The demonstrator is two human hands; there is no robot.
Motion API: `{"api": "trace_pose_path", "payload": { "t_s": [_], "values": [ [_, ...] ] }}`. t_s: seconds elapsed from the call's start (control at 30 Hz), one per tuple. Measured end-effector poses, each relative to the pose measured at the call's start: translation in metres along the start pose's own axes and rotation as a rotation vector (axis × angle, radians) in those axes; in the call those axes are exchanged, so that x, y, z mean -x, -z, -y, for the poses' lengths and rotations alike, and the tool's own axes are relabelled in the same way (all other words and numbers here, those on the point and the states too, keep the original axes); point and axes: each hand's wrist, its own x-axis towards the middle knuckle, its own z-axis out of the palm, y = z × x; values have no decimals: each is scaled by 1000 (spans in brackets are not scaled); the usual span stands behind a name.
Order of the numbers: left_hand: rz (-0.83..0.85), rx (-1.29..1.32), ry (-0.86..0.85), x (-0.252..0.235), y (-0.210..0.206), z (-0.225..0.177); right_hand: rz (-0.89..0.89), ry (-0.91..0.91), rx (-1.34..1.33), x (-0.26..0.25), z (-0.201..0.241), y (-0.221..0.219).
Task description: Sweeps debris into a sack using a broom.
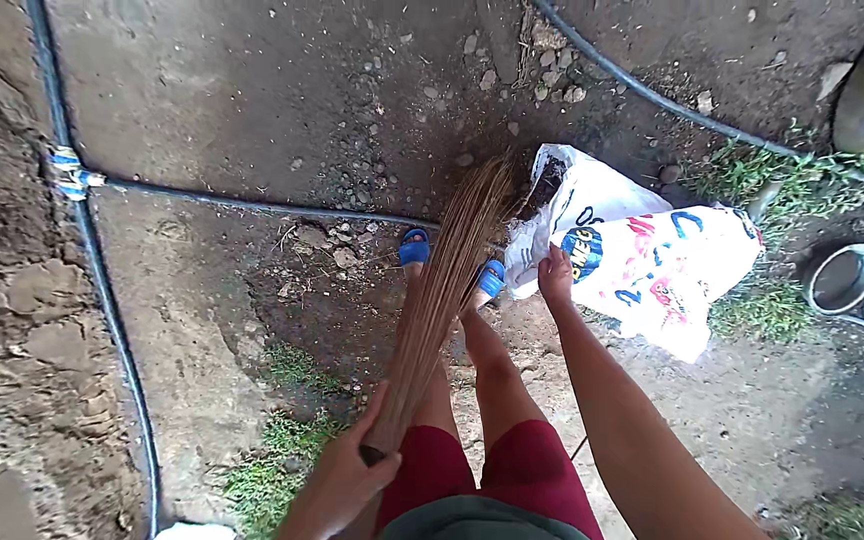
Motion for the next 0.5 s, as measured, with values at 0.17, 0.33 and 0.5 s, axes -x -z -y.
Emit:
{"api": "trace_pose_path", "payload": {
  "t_s": [0.17, 0.33, 0.5],
  "values": [
    [242, -60, -20, -49, -11, -27, -51, -140, 8, 17, 12, -13],
    [170, -91, 2, -9, 58, -10, -49, -214, -24, 19, 23, -14],
    [250, -157, -33, -66, 37, -36, -65, -280, -34, 17, 31, -14]
  ]
}}
